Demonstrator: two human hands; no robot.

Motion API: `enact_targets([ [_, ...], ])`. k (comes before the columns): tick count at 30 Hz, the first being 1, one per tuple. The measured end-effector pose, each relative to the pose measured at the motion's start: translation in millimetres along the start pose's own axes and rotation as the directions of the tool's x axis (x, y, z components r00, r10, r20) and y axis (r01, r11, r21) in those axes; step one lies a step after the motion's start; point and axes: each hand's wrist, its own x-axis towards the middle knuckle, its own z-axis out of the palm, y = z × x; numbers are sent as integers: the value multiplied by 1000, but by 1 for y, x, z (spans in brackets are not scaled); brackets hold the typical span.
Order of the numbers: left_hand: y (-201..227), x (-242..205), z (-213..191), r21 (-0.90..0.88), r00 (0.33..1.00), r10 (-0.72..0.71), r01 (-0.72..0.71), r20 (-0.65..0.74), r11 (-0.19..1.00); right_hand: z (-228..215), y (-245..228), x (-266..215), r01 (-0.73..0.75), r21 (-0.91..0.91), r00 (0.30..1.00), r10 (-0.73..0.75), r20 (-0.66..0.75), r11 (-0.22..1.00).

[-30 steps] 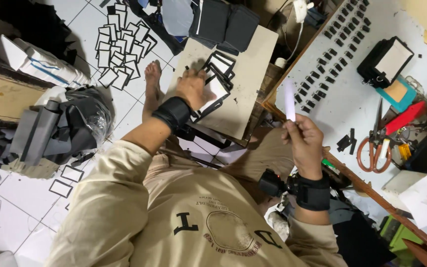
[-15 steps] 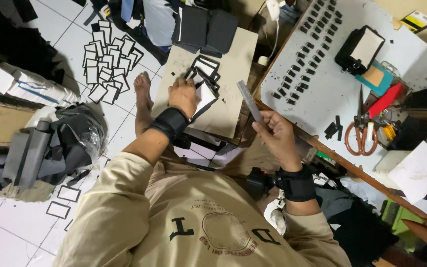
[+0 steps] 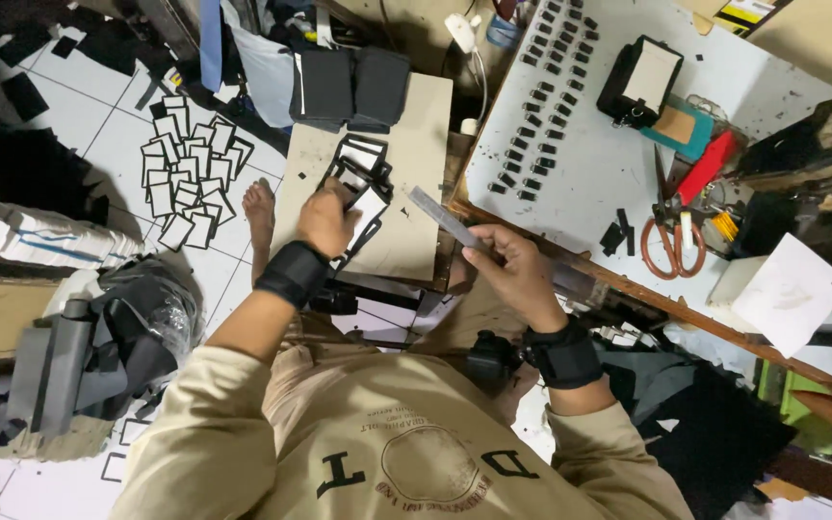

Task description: The person measures and inspects small leather wallet components using a metal ruler.

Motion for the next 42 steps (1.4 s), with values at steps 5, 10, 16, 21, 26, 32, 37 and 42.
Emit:
enact_targets([
  [5,37,-36,-71,-612,963,188,-267,-192,744,-13,-19,2,5,-77,1000,-5,9,997],
  [10,84,-63,-134,-897,986,164,-70,3,436,-10,-88,16,152,-172,987,-140,81,973],
  [16,108,-81,-162,-981,969,248,-60,-12,185,-2,-141,24,367,-286,929,-334,161,885],
  [21,112,-85,-160,-983,967,243,-116,-79,144,2,-148,28,412,-338,911,-375,172,846],
  [26,119,-87,-165,-986,976,202,-107,-80,127,2,-152,28,411,-329,911,-370,182,850],
  [32,119,-87,-165,-976,976,194,-132,-98,171,-1,-156,30,420,-341,905,-363,221,841],
  [37,120,-87,-163,-955,975,171,-181,-142,235,-3,-159,32,335,-388,938,-263,226,859],
  [42,121,-86,-159,-964,979,149,-167,-138,206,-5,-161,33,375,-366,922,-303,239,852],
])
